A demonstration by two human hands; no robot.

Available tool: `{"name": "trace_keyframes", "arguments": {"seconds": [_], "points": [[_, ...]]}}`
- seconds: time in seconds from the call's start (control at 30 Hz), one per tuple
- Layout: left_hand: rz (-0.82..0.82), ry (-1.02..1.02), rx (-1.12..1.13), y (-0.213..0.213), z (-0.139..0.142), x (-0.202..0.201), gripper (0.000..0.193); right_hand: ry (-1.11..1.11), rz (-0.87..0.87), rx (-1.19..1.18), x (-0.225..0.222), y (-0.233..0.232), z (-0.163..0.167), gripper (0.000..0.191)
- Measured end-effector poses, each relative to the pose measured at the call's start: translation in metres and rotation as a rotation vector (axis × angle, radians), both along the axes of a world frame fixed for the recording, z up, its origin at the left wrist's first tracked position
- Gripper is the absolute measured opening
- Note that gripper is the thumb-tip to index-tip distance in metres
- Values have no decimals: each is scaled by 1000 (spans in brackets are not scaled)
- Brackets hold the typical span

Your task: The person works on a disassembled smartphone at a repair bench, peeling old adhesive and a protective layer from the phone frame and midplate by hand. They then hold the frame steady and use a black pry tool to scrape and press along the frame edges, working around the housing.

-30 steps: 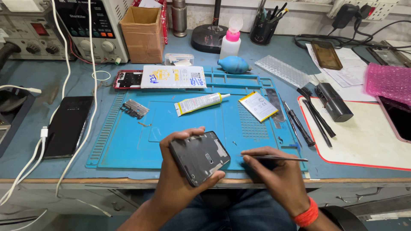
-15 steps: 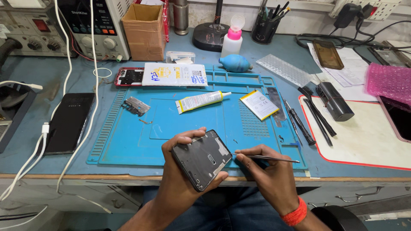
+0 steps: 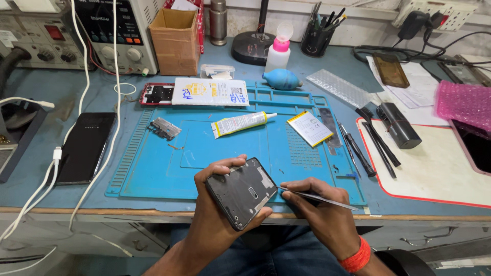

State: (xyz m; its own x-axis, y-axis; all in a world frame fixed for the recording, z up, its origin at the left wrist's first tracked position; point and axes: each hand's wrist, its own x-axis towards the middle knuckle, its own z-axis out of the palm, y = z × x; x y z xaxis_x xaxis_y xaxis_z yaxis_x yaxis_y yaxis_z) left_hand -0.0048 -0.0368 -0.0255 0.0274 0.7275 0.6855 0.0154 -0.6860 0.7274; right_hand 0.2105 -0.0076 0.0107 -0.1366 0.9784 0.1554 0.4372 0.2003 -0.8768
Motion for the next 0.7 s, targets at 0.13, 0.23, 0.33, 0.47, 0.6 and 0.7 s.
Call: {"name": "trace_keyframes", "arguments": {"seconds": [0.13,0.23,0.33,0.47,0.6,0.7], "points": [[40,20,-9,1,2,-1,90,-62,45,208,4,5,-4,16],[60,10,-55,3,3,-1,91,81,3,-26,11,13,-8,18],[35,-61,-106,5,3,1,91,100,16,-1,18,23,-10,18],[-4,-68,-141,9,4,-2,89,194,52,10,17,28,-12,20],[8,-99,-181,15,4,-4,89,125,17,-8,16,35,-5,23],[34,-74,-203,17,4,-6,92,-61,16,-71,21,39,5,27]]}}
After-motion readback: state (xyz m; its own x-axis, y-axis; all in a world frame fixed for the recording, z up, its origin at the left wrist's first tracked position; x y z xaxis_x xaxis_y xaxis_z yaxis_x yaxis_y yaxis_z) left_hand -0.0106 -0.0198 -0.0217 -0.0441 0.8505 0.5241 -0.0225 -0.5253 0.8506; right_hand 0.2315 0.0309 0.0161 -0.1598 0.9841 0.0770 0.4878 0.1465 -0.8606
